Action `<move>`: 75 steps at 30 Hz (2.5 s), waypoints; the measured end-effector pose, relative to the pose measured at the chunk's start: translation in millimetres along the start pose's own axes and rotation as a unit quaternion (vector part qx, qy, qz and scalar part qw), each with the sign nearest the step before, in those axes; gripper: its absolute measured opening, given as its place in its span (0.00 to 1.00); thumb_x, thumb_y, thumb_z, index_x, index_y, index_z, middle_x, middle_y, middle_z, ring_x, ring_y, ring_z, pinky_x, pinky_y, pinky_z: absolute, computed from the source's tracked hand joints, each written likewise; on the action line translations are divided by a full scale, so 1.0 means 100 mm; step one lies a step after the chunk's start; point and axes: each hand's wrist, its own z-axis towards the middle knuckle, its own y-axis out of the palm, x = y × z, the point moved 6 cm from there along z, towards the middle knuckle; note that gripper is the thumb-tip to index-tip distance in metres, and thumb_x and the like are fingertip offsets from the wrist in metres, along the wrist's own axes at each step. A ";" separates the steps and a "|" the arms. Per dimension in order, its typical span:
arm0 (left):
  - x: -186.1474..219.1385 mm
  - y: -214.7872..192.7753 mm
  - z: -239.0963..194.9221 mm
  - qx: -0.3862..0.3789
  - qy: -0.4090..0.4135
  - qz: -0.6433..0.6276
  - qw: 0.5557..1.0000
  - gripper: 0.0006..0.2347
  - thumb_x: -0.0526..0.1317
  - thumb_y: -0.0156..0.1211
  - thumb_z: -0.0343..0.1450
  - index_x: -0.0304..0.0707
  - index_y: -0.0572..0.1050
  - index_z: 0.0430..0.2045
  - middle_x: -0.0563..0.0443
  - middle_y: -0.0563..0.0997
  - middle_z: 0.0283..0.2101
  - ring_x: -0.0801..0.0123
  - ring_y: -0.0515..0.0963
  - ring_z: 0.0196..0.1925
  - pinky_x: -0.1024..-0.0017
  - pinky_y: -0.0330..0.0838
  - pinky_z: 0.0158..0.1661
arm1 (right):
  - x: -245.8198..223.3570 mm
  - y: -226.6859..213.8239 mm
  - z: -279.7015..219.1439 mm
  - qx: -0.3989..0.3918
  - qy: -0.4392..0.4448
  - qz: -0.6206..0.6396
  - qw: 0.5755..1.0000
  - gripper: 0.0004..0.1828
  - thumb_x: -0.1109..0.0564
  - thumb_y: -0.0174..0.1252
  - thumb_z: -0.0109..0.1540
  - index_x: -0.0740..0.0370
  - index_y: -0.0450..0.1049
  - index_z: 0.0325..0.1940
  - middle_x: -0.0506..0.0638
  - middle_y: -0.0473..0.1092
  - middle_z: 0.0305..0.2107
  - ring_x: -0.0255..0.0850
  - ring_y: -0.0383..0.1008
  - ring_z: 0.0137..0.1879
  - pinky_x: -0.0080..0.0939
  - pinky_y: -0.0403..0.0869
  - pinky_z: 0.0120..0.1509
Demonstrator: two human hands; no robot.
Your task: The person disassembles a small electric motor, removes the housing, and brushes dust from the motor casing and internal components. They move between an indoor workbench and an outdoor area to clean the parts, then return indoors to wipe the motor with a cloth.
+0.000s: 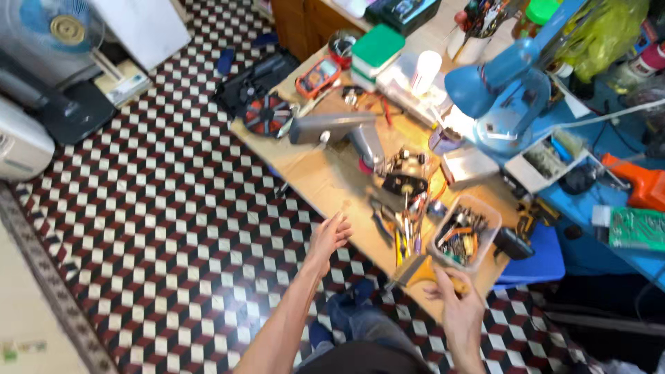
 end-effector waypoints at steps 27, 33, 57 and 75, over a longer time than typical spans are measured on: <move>-0.09 0.78 3.22 -0.053 -0.292 0.041 0.954 0.28 0.55 0.74 0.58 0.48 0.76 0.50 0.54 0.82 0.44 0.67 0.80 0.46 0.56 0.73 0.49 | 0.12 0.52 0.23 0.450 0.081 0.084 0.885 0.14 0.62 0.56 0.71 0.83 0.68 0.51 0.69 0.75 0.44 0.46 0.79 0.36 0.36 0.78 0.37; 0.04 0.77 3.01 -0.096 -0.251 0.023 0.963 0.29 0.55 0.76 0.58 0.33 0.78 0.44 0.46 0.82 0.44 0.61 0.80 0.47 0.54 0.73 0.52 | 0.06 0.68 0.10 0.471 0.127 0.067 0.871 0.16 0.60 0.54 0.73 0.82 0.69 0.52 0.69 0.74 0.42 0.43 0.79 0.36 0.36 0.79 0.37; 1.31 1.50 1.01 -0.332 -0.189 0.119 0.916 0.26 0.40 0.74 0.61 0.34 0.73 0.54 0.49 0.81 0.51 0.68 0.80 0.54 0.67 0.73 0.60 | -0.27 0.56 -0.35 0.503 0.123 0.140 0.844 0.12 0.60 0.55 0.72 0.75 0.69 0.54 0.62 0.75 0.49 0.40 0.78 0.40 0.32 0.75 0.43; -0.96 2.79 -2.00 -0.443 -0.334 0.141 0.820 0.20 0.39 0.66 0.67 0.38 0.72 0.54 0.53 0.79 0.50 0.69 0.79 0.54 0.66 0.72 0.59 | 0.72 -1.32 -3.21 0.642 0.214 0.054 0.735 0.18 0.50 0.50 0.73 0.69 0.76 0.48 0.58 0.75 0.32 0.34 0.68 0.30 0.34 0.69 0.36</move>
